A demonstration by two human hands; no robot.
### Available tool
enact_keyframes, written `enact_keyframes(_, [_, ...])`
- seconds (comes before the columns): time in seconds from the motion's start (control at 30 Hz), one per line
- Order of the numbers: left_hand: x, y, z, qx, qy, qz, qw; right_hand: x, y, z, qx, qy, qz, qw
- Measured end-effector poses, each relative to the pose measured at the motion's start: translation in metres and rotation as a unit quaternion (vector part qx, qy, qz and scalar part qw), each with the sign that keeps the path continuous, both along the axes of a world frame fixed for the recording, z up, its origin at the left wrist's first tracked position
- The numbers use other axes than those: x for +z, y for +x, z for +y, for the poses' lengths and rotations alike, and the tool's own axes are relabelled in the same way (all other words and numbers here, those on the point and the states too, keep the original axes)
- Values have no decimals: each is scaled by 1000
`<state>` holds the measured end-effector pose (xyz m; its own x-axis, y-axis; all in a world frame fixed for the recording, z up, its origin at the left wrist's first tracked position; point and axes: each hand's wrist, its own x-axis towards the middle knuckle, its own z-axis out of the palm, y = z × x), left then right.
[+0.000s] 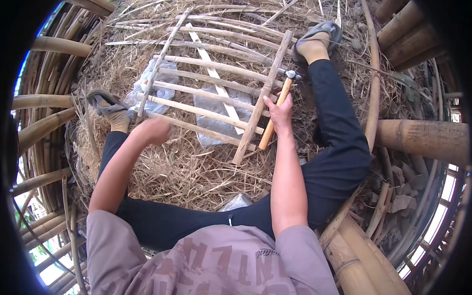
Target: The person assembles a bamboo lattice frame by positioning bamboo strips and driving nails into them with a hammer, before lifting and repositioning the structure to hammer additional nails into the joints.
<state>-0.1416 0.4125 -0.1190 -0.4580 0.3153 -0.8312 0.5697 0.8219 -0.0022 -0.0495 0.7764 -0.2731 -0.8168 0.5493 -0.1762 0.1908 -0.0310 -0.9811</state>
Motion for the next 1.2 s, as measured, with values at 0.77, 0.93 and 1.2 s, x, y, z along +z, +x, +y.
enact_keyframes(0.77, [-122,-66,115,42,373,432,820,6,-6,7,29,53,-2,998])
enact_keyframes(0.93, [-108,-87,84,-97,368,400,834,7,-7,7,17,35,-68,997])
enact_keyframes(1.2, [-101,-123,83,-71,255,399,878,20,-7,3,18,-2,-87,996])
